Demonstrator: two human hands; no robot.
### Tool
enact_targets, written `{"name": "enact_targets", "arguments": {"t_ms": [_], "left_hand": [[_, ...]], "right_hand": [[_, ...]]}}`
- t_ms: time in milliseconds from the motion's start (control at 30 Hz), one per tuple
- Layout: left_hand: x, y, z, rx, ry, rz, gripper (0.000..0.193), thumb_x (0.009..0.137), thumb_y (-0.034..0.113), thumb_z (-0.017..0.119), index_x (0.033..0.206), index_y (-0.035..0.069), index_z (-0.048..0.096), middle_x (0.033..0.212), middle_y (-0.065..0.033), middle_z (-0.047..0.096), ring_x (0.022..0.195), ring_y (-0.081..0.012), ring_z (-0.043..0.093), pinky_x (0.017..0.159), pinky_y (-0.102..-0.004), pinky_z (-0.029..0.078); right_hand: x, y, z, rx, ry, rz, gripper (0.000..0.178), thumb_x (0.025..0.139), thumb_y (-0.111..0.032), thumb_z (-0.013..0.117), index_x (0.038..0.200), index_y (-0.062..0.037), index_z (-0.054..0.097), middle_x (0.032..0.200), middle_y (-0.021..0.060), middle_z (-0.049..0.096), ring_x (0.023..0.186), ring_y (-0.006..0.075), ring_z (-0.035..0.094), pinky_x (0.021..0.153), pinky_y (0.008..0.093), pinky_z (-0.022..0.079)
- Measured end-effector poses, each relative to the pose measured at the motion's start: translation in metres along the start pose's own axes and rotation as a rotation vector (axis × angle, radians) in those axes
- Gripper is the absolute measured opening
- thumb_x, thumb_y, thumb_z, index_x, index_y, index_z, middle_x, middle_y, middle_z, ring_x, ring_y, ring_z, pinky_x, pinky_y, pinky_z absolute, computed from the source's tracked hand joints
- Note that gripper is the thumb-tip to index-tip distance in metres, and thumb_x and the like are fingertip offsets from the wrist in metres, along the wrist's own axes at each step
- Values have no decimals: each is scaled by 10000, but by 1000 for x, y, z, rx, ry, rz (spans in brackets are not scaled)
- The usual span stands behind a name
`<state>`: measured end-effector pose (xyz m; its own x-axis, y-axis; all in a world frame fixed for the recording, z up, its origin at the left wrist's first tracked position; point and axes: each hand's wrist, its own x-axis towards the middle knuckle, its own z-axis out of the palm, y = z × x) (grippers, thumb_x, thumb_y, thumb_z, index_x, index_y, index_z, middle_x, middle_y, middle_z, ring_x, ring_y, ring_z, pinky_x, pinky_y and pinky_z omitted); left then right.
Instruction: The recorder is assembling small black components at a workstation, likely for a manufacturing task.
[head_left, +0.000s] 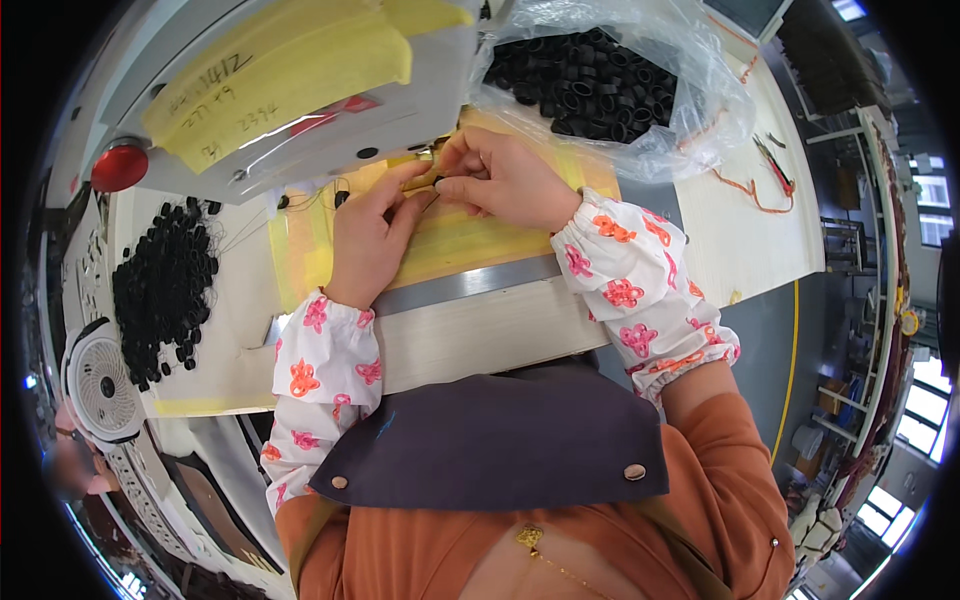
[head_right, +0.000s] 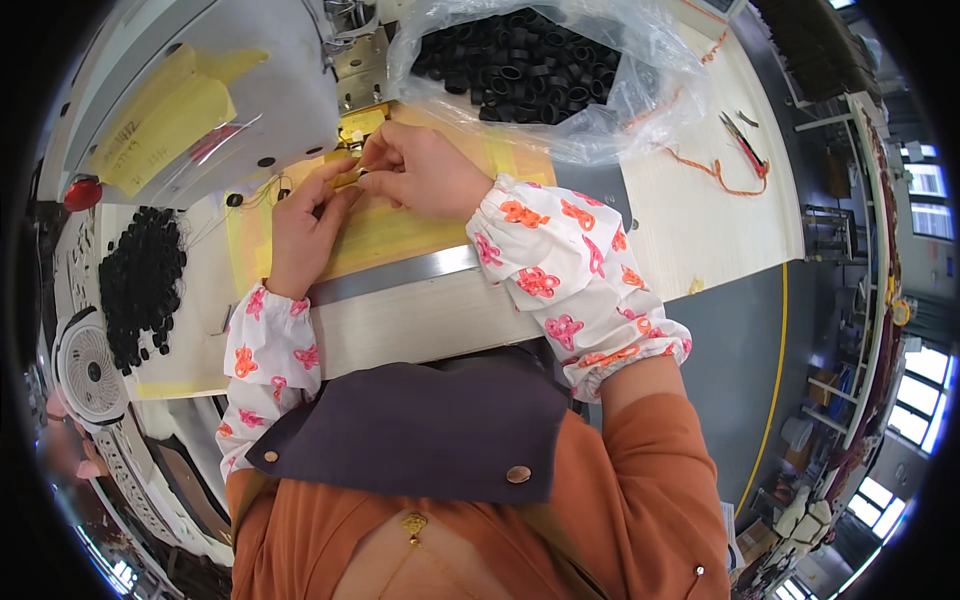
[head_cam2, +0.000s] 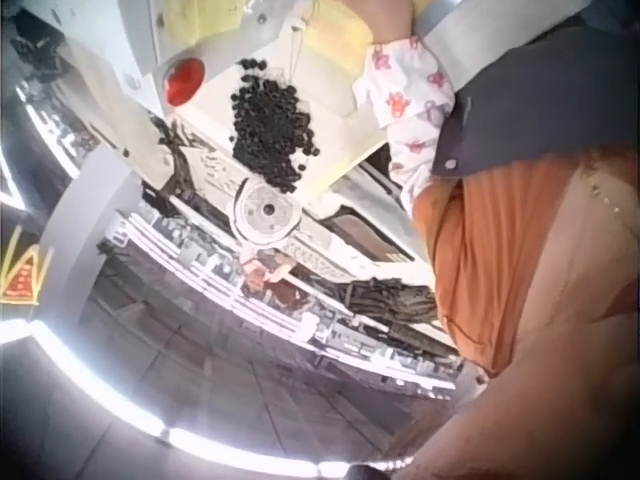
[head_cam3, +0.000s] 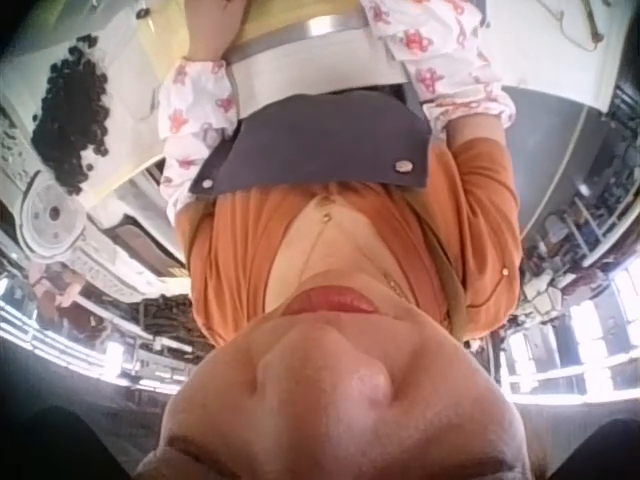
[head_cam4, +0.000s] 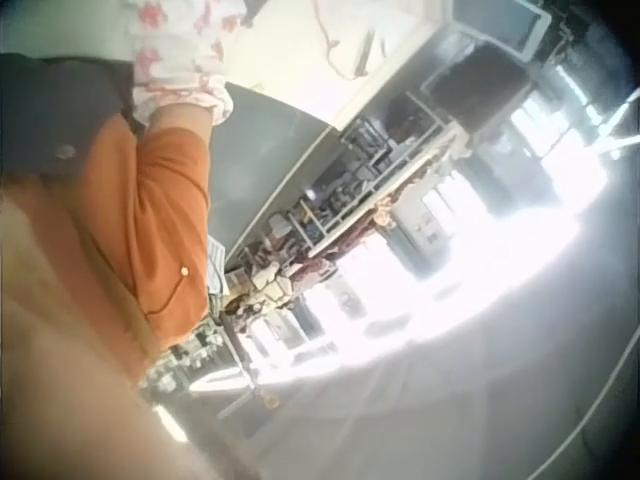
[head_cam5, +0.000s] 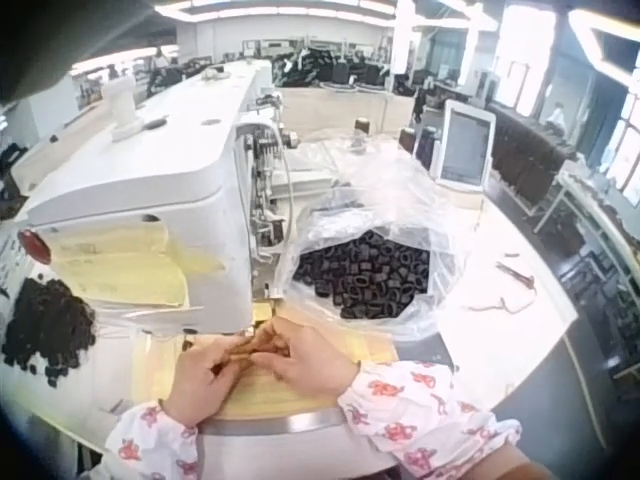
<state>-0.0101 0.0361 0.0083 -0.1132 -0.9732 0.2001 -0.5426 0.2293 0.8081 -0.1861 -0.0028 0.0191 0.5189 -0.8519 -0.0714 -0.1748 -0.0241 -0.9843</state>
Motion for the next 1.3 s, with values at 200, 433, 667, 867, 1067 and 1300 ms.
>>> {"name": "enact_targets", "arguments": {"t_ms": [200, 433, 667, 867, 1067, 1300], "left_hand": [[3, -2, -3, 0, -22, -44, 174, 766, 121, 612, 935, 86, 633, 516, -86, 507, 437, -166, 477, 456, -275, 367], [19, -8, 1, 249, 78, -22, 236, 752, 268, 604, 757, 36, 644, 529, -103, 547, 484, -253, 536, 467, -340, 402], [25, -15, 0, 325, 21, -121, 346, 733, 350, 597, 620, 26, 639, 516, -116, 544, 496, -282, 532, 489, -358, 414], [27, -12, 1, 254, 55, -126, 307, 735, 334, 607, 694, 34, 660, 531, -116, 558, 500, -268, 537, 507, -335, 420], [26, -11, 0, 145, 85, -120, 274, 750, 312, 606, 755, 45, 672, 563, -108, 586, 515, -235, 558, 524, -312, 426], [28, -18, -1, 189, 80, -63, 210, 752, 269, 609, 824, 82, 674, 689, -75, 635, 610, -211, 587, 585, -301, 434]], "right_hand": [[12, 1, -1, 52, -120, 151, 167, 800, -101, 611, 862, -5, 489, 672, 26, 560, 549, 70, 516, 483, 207, 422], [12, 20, 19, -442, 377, -385, 131, 717, -67, 638, 778, 1, 545, 686, 112, 569, 601, 242, 549, 534, 322, 439], [19, 22, 24, -386, 487, -386, 89, 704, -47, 621, 728, -8, 545, 678, 137, 554, 634, 320, 544, 542, 380, 432], [21, 19, 21, -439, 501, -385, 75, 699, -42, 609, 713, -4, 545, 651, 148, 555, 627, 323, 544, 543, 384, 433], [23, 23, 22, -438, 505, -380, 72, 703, -39, 596, 702, 0, 536, 680, 156, 556, 636, 334, 545, 553, 392, 439], [21, 20, 21, -476, 494, -358, 68, 718, -44, 592, 724, -2, 538, 706, 161, 559, 647, 343, 548, 559, 400, 444]]}}
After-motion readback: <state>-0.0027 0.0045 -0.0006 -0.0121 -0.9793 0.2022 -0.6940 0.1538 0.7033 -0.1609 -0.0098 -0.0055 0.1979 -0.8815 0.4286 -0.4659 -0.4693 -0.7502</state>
